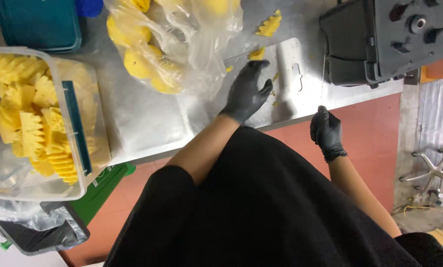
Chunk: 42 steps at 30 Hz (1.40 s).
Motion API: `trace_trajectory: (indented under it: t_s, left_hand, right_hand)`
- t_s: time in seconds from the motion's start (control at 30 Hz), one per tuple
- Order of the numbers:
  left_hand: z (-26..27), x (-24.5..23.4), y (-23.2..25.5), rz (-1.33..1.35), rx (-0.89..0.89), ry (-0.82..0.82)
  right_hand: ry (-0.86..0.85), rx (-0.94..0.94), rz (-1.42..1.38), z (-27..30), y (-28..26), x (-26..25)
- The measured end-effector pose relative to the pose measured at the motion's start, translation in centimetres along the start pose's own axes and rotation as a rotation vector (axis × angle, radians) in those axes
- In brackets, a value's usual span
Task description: The recorder is slicing prepared pineapples on a metal counter and placing the slices into a plastic container.
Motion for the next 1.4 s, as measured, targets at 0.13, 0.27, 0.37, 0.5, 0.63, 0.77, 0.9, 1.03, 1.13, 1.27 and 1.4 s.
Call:
trace_trajectory:
  t_s: [0.13, 0.27, 0.37, 0.5, 0.63, 0.77, 0.9, 1.03, 1.13, 1.27, 1.4]
  left_hand:
    - [-6.2, 8.6, -10.0, -0.754, -0.068, 0.075]
    - [-7.2, 13.2, -19.1, -0.983, -0.172, -0.217]
    - [-8.6, 11.3, -17.8, -0.521, 0.124, 0.247]
    - [-15.1, 10.2, -12.8, -0.539, -0.002, 0.321]
    - [-18.2, 13.1, -21.9, -0.46, -0.527, 0.09]
    - [-17.3, 13.9, -20.4, -0.756, -0.247, -0.011]
    - [-9.3, 3.1, -3.4, -0.471, -0.021, 0.107]
    - [3.1, -18.5, 2.6, -0.394, 0.103, 0.706]
    - [13.5, -36.4, -4.1, -0.392, 0.133, 1.063]
    - [22.5, -49.8, -8.2, -0.62, -0.239, 1.057]
    - [20.2, -50.0, -7.9, -1.394, -0.359, 0.662]
  right_hand:
    - [0.048, -0.08, -0.075, 0.8, 0.9, -2.7]
    - [0.055, -0.074, -0.133, 1.7, 1.8, -4.4]
    - [0.043, -0.045, -0.189, 1.4, 5.3, -5.7]
    - [0.004, 0.008, -0.095, 1.4, 5.6, -6.4]
    - [-0.048, -0.087, -0.137, 0.3, 4.4, -6.1]
    - [-0.069, -0.092, -0.061, 0.4, 1.7, -5.6]
    - [-0.158, -0.086, -0.037, -1.4, 1.1, -3.9]
    - [-0.23, -0.129, 0.082, -2.7, -1.3, 0.0]
    - [-0.264, -0.167, 0.088, -4.1, -3.6, 2.9]
    - [-0.3, -0.23, -0.04, -5.7, -5.1, 6.6]
    - [-0.287, -0.239, 0.068, -2.9, -9.0, 11.1]
Point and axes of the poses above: each hand's wrist, its own z-axis away from the middle knuckle, its own x-axis out of the palm, y = z × x, the point moved 8 cm from there along -z, towards the middle knuckle, and after that the axes turned 1 degree about -x, right-handed, at the moved point
